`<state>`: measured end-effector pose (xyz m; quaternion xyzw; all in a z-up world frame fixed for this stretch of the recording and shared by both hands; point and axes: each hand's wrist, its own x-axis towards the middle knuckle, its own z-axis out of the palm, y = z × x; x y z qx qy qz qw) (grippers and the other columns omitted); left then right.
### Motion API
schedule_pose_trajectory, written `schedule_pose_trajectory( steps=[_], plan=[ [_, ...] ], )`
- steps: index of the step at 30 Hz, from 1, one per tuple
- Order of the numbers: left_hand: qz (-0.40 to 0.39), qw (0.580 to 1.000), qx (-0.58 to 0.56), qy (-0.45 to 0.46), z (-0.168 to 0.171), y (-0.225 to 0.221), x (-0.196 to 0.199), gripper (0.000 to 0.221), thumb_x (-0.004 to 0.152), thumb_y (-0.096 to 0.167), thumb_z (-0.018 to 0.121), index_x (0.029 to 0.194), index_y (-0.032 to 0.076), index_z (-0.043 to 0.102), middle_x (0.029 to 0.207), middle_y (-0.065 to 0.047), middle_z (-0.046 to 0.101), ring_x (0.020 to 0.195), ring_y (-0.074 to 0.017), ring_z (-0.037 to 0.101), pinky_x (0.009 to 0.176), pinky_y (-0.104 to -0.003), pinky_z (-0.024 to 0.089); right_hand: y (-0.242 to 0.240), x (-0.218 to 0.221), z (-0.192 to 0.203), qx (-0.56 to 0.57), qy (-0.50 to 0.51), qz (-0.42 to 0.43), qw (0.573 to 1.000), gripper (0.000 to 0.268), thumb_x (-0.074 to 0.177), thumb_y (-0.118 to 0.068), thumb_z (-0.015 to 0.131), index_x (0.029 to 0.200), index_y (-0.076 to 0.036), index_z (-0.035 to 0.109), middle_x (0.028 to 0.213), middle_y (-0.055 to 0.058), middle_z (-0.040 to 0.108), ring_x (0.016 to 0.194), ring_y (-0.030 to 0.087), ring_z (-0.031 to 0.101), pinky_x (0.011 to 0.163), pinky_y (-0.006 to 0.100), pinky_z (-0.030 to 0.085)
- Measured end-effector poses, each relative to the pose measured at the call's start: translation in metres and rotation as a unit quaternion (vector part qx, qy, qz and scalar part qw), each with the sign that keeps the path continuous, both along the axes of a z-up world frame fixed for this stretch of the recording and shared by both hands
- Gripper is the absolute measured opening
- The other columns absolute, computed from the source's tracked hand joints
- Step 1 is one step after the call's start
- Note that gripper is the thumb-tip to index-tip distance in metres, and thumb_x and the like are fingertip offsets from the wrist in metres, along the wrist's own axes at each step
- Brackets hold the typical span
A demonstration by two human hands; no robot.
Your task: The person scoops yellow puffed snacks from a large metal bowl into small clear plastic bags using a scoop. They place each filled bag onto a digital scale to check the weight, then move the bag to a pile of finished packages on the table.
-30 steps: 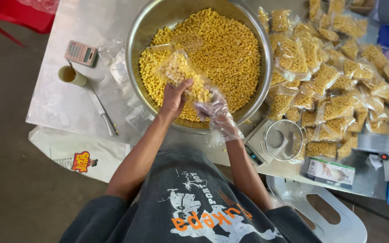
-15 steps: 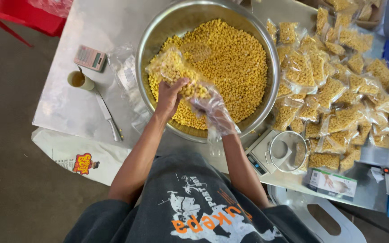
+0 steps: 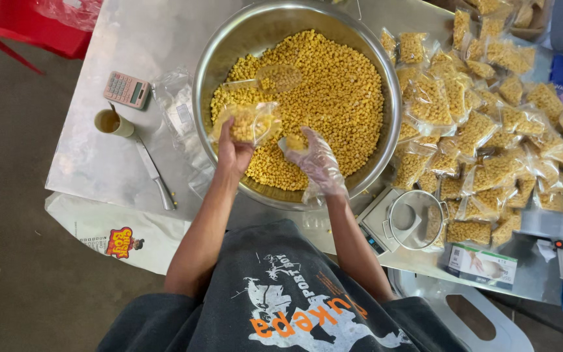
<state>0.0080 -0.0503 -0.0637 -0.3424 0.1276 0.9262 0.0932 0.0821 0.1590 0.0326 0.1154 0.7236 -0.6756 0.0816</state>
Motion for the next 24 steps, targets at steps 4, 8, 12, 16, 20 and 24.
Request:
schedule_pose_trajectory(
  steps=[4, 8, 12, 16, 20, 24],
  plan=[
    [-0.051, 0.997, 0.049, 0.020, -0.021, 0.027, 0.019, 0.046, 0.095, 0.026, 0.065, 0.134, 0.005, 0.051, 0.129, -0.016, 0.065, 0.121, -0.0335, 0.064, 0.102, -0.053, 0.053, 0.008, 0.008, 0.010, 0.048, -0.010, -0.008, 0.999, 0.055, 0.095, -0.028, 0.076, 0.139, -0.002, 0.056, 0.134, 0.017, 0.062, 0.116, 0.021, 0.062, 0.087, 0.034, 0.057],
    [-0.174, 0.980, 0.073, 0.056, -0.046, 0.077, 0.044, 0.050, 0.094, 0.033, 0.060, 0.136, 0.006, 0.050, 0.128, -0.014, 0.067, 0.122, -0.0333, 0.064, 0.102, -0.057, 0.057, 0.029, 0.030, 0.006, -0.027, -0.081, -0.030, 0.996, 0.051, 0.097, -0.031, 0.064, 0.137, -0.003, 0.053, 0.106, 0.013, 0.074, 0.083, 0.020, 0.074, 0.069, 0.032, 0.061],
    [-0.353, 0.927, 0.116, 0.062, -0.048, 0.118, 0.071, 0.051, 0.100, 0.040, 0.064, 0.135, 0.004, 0.055, 0.122, -0.014, 0.071, 0.116, -0.0333, 0.067, 0.099, -0.050, 0.058, 0.073, 0.075, -0.010, -0.026, -0.019, -0.089, 0.996, 0.044, 0.101, -0.027, 0.059, 0.135, 0.001, 0.059, 0.090, 0.011, 0.075, 0.070, 0.018, 0.072, 0.060, 0.030, 0.062],
    [-0.515, 0.853, -0.025, 0.077, -0.028, 0.115, 0.099, 0.041, 0.094, 0.042, 0.065, 0.116, 0.008, 0.059, 0.106, -0.017, 0.075, 0.100, -0.0319, 0.073, 0.086, -0.049, 0.060, 0.160, 0.155, -0.037, -0.017, -0.016, -0.227, 0.974, 0.031, 0.105, -0.023, 0.060, 0.125, 0.001, 0.061, 0.092, 0.014, 0.076, 0.072, 0.019, 0.075, 0.062, 0.029, 0.063],
    [-0.571, 0.802, -0.149, 0.086, -0.023, 0.106, 0.115, 0.030, 0.093, 0.036, 0.065, 0.108, 0.010, 0.062, 0.100, -0.013, 0.076, 0.091, -0.0230, 0.075, 0.080, -0.041, 0.061, 0.231, 0.245, -0.090, -0.090, -0.001, -0.398, 0.913, 0.027, 0.099, -0.017, 0.063, 0.120, -0.002, 0.060, 0.099, 0.014, 0.075, 0.069, 0.021, 0.072, 0.060, 0.033, 0.064],
    [-0.612, 0.745, -0.240, 0.112, -0.038, 0.108, 0.128, 0.023, 0.096, 0.030, 0.066, 0.104, 0.010, 0.059, 0.098, -0.010, 0.074, 0.086, -0.0188, 0.073, 0.074, -0.036, 0.059, 0.249, 0.291, -0.168, -0.162, 0.090, -0.480, 0.858, 0.029, 0.098, -0.010, 0.069, 0.123, 0.002, 0.060, 0.103, 0.018, 0.072, 0.075, 0.024, 0.070, 0.063, 0.035, 0.060]
  ],
)
